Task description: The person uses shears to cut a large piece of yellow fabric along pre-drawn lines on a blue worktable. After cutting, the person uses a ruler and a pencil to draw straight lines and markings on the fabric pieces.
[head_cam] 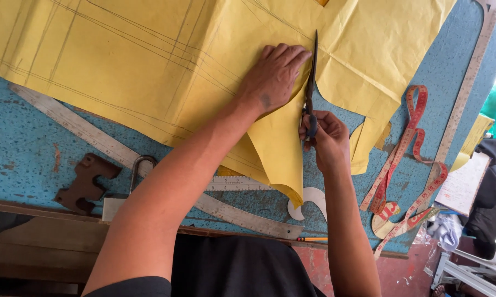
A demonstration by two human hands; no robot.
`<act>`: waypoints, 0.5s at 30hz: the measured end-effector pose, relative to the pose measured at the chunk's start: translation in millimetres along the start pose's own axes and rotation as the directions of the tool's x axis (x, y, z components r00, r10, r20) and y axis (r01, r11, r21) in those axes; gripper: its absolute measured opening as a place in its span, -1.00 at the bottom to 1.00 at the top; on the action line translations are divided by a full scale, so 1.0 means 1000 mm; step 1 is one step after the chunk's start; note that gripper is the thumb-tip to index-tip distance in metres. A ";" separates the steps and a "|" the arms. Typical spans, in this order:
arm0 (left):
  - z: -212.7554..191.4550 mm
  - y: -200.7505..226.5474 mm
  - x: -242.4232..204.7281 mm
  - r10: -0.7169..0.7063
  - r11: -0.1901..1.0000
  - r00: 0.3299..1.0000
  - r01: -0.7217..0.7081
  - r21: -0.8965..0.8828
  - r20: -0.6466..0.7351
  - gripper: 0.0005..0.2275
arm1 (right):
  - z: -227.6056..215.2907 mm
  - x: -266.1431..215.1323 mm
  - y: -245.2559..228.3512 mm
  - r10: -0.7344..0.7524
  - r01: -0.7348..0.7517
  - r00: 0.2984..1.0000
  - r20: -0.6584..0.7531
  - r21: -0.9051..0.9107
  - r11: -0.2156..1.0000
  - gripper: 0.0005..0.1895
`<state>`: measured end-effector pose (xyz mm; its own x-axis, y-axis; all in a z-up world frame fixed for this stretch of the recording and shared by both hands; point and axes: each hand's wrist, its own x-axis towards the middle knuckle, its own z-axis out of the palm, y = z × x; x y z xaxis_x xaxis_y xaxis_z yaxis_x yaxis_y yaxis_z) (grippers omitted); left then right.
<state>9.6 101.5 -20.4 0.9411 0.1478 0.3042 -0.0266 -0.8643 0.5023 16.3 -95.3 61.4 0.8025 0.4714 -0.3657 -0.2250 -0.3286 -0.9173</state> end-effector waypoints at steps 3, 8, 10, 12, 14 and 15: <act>-0.002 0.000 0.000 0.011 1.000 1.000 -0.011 -0.009 0.013 -0.59 | 0.006 0.018 -0.008 -0.015 0.016 0.999 -0.038 0.026 1.000 -0.92; -0.014 0.008 -0.003 -0.005 0.997 0.999 0.002 -0.076 -0.036 -0.57 | 0.009 0.042 -0.023 0.001 -0.001 1.000 -0.019 0.001 1.000 -0.94; -0.020 0.010 -0.008 -0.029 0.994 0.998 0.024 -0.108 -0.050 -0.52 | -0.004 0.053 -0.012 -0.020 0.020 0.999 0.032 0.019 1.000 -0.98; -0.019 0.012 -0.016 0.026 0.988 0.990 -0.046 -0.144 -0.141 -0.60 | -0.029 0.067 0.004 -0.075 0.072 0.996 0.040 0.090 0.993 -0.87; -0.013 0.016 -0.023 -0.019 0.978 0.995 -0.003 -0.209 -0.103 -0.57 | -0.070 0.084 0.006 -0.077 0.075 0.993 0.087 0.029 0.997 -0.86; -0.007 0.021 -0.029 -0.042 0.957 0.998 0.025 -0.290 -0.055 -0.53 | -0.092 0.090 0.011 -0.072 0.076 0.992 0.105 -0.034 0.996 -0.86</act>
<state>-20.0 82.4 -13.3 0.9214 0.2105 0.3268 -0.1002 -0.6838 0.7228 136.6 -131.9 33.5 0.7543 0.5773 -0.3128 -0.1440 -0.3194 -0.9366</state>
